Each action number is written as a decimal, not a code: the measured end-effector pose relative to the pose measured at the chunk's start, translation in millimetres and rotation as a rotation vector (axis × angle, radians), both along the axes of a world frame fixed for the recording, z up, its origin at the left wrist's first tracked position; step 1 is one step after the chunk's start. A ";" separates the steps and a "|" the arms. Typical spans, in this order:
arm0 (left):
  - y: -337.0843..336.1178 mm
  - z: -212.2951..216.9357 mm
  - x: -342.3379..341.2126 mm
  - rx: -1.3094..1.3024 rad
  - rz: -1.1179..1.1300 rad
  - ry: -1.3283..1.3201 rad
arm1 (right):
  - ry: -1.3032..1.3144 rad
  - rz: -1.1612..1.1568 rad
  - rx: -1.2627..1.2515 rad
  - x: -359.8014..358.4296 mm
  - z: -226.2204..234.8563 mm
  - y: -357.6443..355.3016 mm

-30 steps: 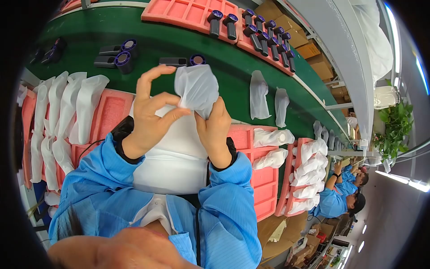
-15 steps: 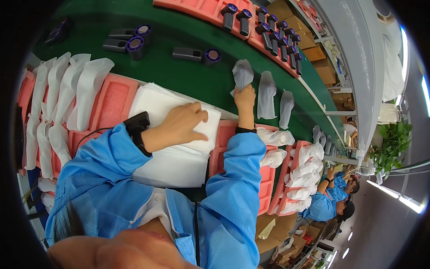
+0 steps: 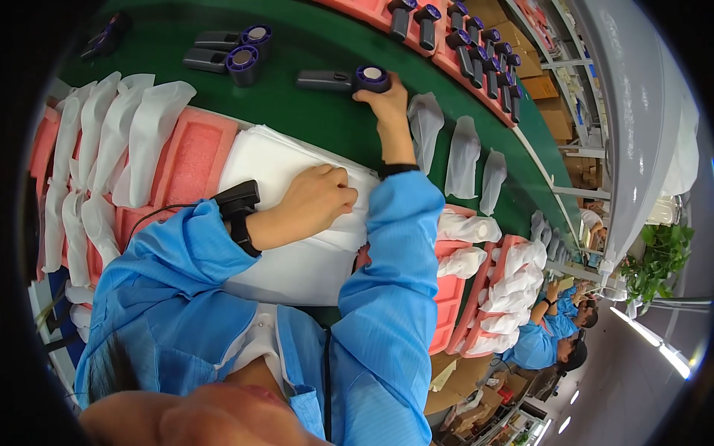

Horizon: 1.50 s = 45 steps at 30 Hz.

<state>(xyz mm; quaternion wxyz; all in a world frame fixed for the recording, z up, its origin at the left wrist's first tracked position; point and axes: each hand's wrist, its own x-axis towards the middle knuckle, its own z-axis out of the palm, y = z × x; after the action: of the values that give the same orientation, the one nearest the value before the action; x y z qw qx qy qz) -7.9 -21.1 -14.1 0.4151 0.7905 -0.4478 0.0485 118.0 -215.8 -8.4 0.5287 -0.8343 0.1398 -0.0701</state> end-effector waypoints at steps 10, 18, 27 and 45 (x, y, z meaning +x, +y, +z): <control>25.6 39.4 53.0 -0.267 -0.174 0.661 | -0.691 -0.062 0.060 -141.5 113.2 -21.6; 36.3 58.4 57.2 -0.414 -0.110 0.789 | -0.824 0.075 0.014 -178.0 119.1 -22.3; 42.4 77.7 45.2 -0.717 -0.031 0.839 | -0.713 0.202 -0.249 -150.6 103.9 49.2; 36.6 81.7 4.8 -0.432 -0.019 -0.061 | -0.664 0.105 -0.666 -144.8 86.8 80.6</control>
<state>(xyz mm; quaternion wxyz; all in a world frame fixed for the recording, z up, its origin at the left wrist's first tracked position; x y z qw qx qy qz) -3.1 15.5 67.6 0.5615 0.6771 -0.4466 0.1635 -26.7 -135.2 78.5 0.2512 -0.8969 -0.1090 -0.3473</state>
